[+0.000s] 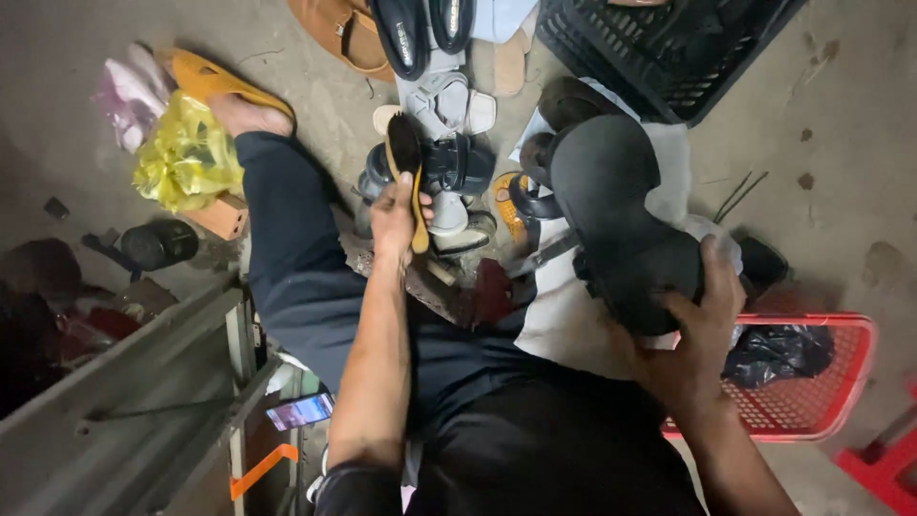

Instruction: Cleaning and repairing various shoes and sandals using a brush and other hand tools in a workshop.

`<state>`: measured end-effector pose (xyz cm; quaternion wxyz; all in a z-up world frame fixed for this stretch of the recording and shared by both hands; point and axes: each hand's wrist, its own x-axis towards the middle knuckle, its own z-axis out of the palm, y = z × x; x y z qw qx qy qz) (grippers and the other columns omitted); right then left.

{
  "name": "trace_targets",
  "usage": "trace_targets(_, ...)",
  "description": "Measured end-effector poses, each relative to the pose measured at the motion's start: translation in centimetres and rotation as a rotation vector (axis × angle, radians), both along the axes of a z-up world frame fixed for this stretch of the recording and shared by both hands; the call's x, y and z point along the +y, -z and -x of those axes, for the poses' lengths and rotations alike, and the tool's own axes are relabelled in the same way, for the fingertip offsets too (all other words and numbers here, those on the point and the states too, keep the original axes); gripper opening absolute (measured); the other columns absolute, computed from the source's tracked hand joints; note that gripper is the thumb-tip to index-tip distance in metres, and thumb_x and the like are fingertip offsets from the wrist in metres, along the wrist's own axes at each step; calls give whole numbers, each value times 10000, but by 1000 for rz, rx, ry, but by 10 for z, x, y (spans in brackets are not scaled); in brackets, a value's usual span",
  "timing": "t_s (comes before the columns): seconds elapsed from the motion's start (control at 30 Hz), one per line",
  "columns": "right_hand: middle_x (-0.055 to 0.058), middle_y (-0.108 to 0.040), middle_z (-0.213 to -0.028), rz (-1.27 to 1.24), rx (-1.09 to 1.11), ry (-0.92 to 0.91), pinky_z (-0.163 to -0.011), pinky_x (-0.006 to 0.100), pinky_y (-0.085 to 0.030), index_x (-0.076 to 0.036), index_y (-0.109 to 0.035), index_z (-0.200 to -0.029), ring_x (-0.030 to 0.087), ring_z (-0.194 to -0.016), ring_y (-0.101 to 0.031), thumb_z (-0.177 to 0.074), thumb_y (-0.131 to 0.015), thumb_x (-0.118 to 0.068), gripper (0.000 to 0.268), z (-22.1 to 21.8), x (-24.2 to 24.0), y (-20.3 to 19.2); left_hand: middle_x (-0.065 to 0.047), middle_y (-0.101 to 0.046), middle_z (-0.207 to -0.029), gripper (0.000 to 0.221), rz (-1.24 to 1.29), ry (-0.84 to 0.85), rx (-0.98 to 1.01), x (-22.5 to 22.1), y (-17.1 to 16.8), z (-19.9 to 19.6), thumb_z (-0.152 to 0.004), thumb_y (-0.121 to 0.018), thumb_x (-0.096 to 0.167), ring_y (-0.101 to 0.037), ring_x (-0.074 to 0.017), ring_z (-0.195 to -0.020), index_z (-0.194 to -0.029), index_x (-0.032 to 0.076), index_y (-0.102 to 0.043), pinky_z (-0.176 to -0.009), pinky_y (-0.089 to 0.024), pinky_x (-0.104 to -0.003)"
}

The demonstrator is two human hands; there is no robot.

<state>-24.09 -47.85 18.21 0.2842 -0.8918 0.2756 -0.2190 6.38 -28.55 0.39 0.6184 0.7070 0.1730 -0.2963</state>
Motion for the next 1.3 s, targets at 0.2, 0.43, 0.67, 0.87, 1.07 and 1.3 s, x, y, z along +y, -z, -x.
trace_targets(0.2, 321, -300, -1640, 113, 17, -14, -1155, 657, -332, -167, -400, -1383, 559, -1492, -373, -821, -894, -267, 754, 12, -9, 35, -14, -651, -601, 596, -473, 411, -145, 12, 20, -18, -956, -535, 601, -604, -128, -580, -613, 123, -629, -579, -434, -334)
trace_targets(0.43, 341, -246, -1652, 70, -20, -6, -1247, 740, -247, -142, -398, -1454, 568, -1532, -275, -1001, -594, -407, 560, -17, -3, 27, -111, -776, -981, 517, -635, -128, -55, 140, 146, 3, -908, -647, 510, -700, -228, -874, -1092, 34, -726, -810, -547, -356)
trace_targets(0.67, 398, -424, -1481, 198, -248, 126, -1202, 649, -320, -17, -473, -1241, 534, -1407, -431, -983, -554, -265, 367, -52, 1, 43, -211, -653, -1012, 646, -1280, 619, 247, 167, 298, 40, -1005, -419, 517, -612, -341, -896, -1069, -97, -608, -740, -473, -419)
trace_targets(0.87, 390, -355, -1527, 85, -178, 41, -1216, 645, -315, -75, -456, -1314, 524, -1451, -381, -907, -699, -298, 524, -33, -8, 38, -108, -634, -856, 430, -1057, -158, 287, 151, 257, 20, -883, -540, 436, -610, -288, -783, -925, 33, -684, -667, -460, -421)
trace_targets(1.07, 363, -348, -1588, -93, -98, 21, -1195, 649, -292, -44, -515, -1305, 577, -1462, -370, -966, -647, -349, 475, -33, -8, 12, -99, -590, -635, 363, -556, -476, 172, 104, 104, -17, -846, -630, 354, -519, -226, -444, -933, 3, -668, -351, -371, -396)
trace_targets(1.3, 238, -422, -1604, -147, 261, -64, -969, 630, -517, -123, -386, -1542, 465, -1396, -483, -690, -936, -478, 1075, -46, -21, -49, -28, -347, -529, 360, 170, -119, -251, 39, -149, 43, -1011, -584, 323, -377, -140, -416, -792, 146, -360, -378, -330, -289)
